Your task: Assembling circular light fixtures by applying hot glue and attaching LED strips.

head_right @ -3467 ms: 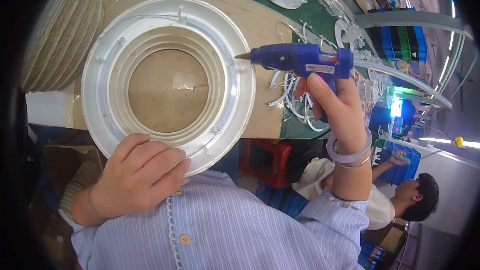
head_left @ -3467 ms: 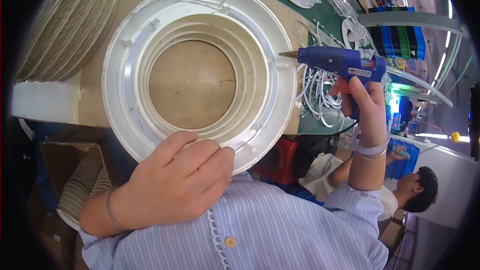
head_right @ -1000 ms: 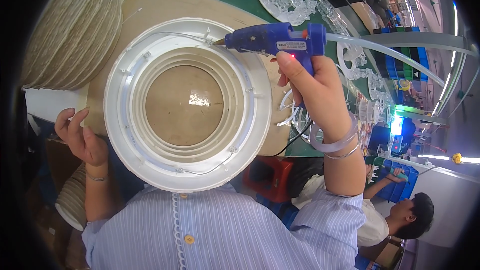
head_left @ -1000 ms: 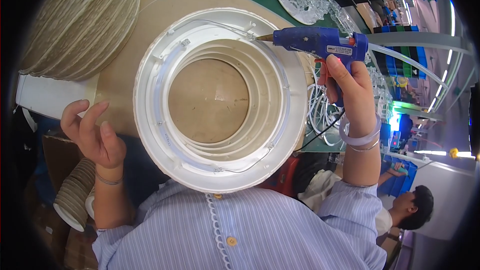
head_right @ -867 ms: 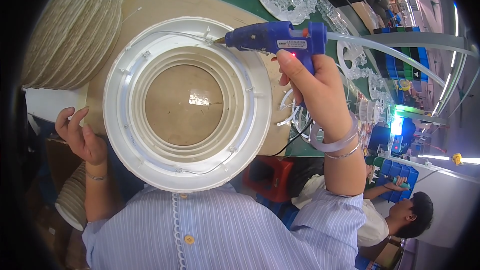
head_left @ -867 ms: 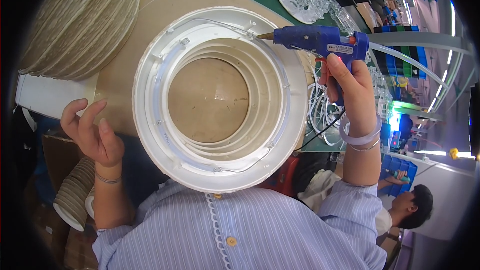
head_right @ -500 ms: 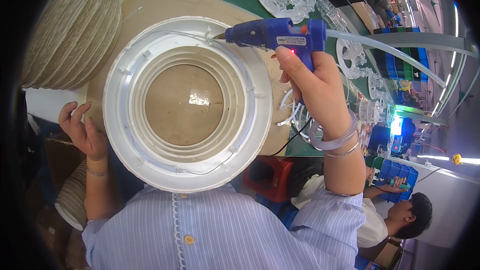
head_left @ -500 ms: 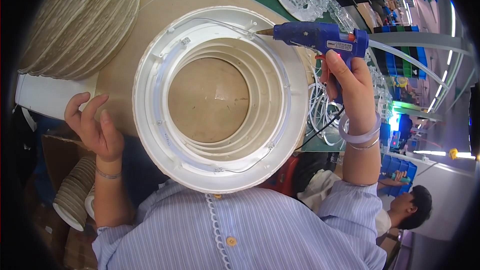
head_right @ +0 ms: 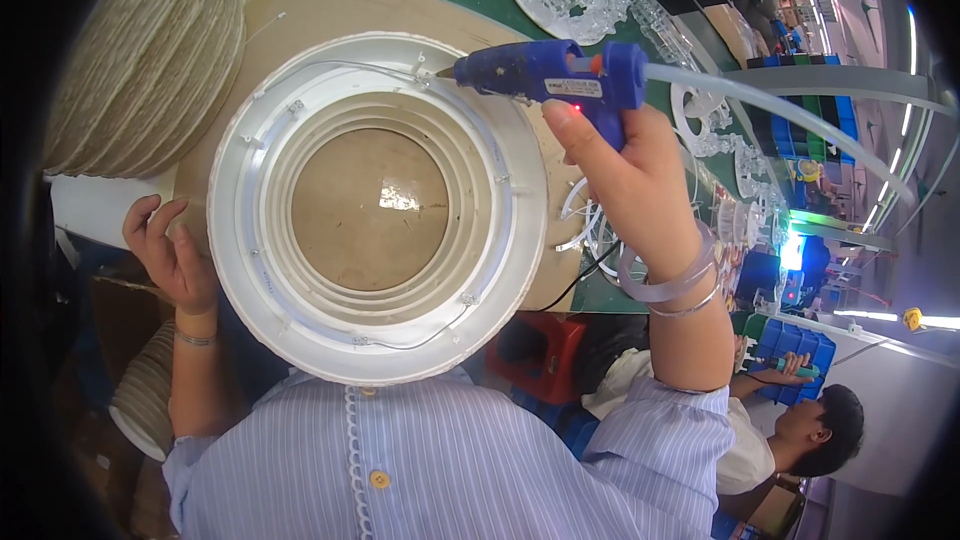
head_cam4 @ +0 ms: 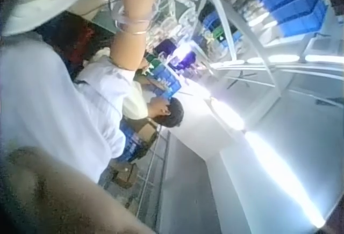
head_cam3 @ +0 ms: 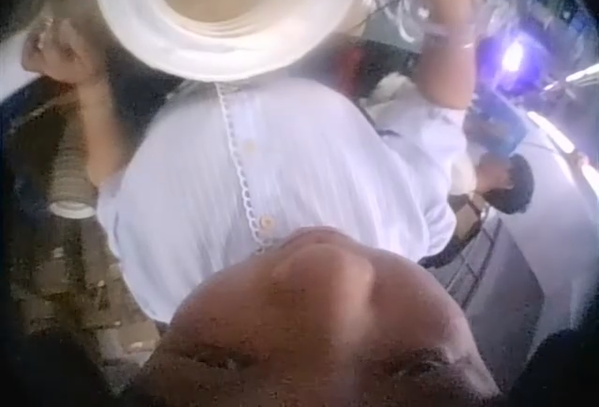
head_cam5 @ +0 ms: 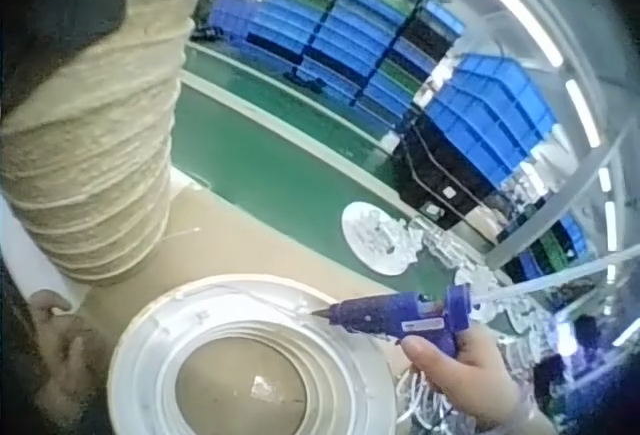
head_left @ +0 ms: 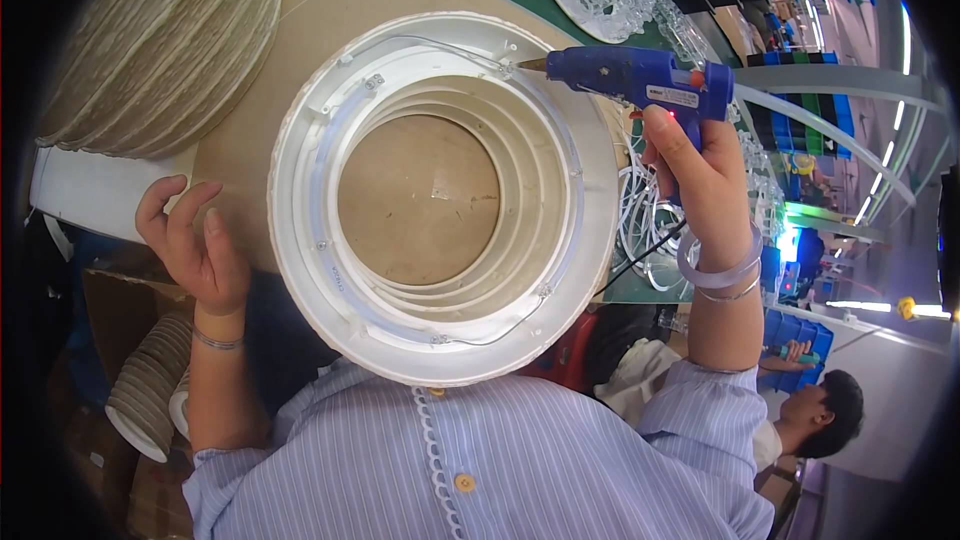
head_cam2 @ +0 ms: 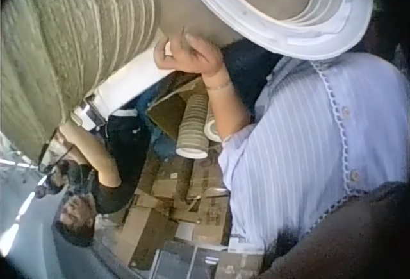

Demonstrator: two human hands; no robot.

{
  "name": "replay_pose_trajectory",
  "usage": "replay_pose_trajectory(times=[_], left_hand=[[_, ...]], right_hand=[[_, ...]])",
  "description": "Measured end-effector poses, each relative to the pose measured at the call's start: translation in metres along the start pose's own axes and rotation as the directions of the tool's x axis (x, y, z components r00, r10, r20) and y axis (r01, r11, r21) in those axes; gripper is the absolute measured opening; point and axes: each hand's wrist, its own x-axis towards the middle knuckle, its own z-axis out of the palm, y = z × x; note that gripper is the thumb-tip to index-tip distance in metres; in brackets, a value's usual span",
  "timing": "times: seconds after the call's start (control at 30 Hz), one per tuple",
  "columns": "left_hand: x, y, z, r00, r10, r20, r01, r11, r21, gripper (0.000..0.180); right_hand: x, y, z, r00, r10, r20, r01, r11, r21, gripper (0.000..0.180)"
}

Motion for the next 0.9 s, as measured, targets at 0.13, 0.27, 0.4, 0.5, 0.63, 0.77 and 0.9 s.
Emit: replay_pose_trajectory(times=[0.13, 0.27, 0.4, 0.5, 0.63, 0.77, 0.9], left_hand=[[0.001, 0.002, 0.001, 1.0, -0.01, 0.001, 0.01, 1.0, -0.015, 0.019], [0.004, 0.003, 0.002, 1.0, -0.014, -0.006, 0.014, 0.999, -0.032, 0.018], [0.001, 0.004, 0.003, 1.0, -0.023, -0.016, 0.022, 0.999, -0.048, 0.017], [0.0, 0.005, 0.003, 0.999, -0.026, -0.023, 0.025, 0.998, -0.063, 0.017], [-0.003, 0.004, 0.003, 1.0, -0.026, -0.012, 0.025, 0.997, -0.071, 0.016], [-0.002, 0.004, 0.002, 1.0, -0.026, -0.012, 0.025, 0.997, -0.08, 0.016], [-0.002, 0.005, 0.002, 0.999, -0.032, -0.008, 0.031, 0.995, -0.093, 0.016]], right_hand=[[-0.009, -0.012, 0.001, 0.997, -0.056, -0.06, 0.061, 0.995, 0.084, 0.031], [-0.014, -0.03, 0.013, 0.997, -0.067, 0.048, 0.055, 0.976, 0.21, 0.028], [-0.006, -0.038, 0.033, 0.985, -0.064, 0.159, 0.032, 0.98, 0.195, 0.027], [-0.002, -0.039, 0.039, 0.977, -0.079, 0.199, 0.048, 0.987, 0.156, 0.028], [-0.001, -0.038, 0.044, 0.979, -0.049, 0.196, 0.02, 0.989, 0.149, 0.03], [-0.001, -0.039, 0.045, 0.984, -0.045, 0.17, 0.015, 0.985, 0.171, 0.038], [-0.001, -0.038, 0.044, 0.986, -0.017, 0.167, -0.01, 0.987, 0.161, 0.043]])
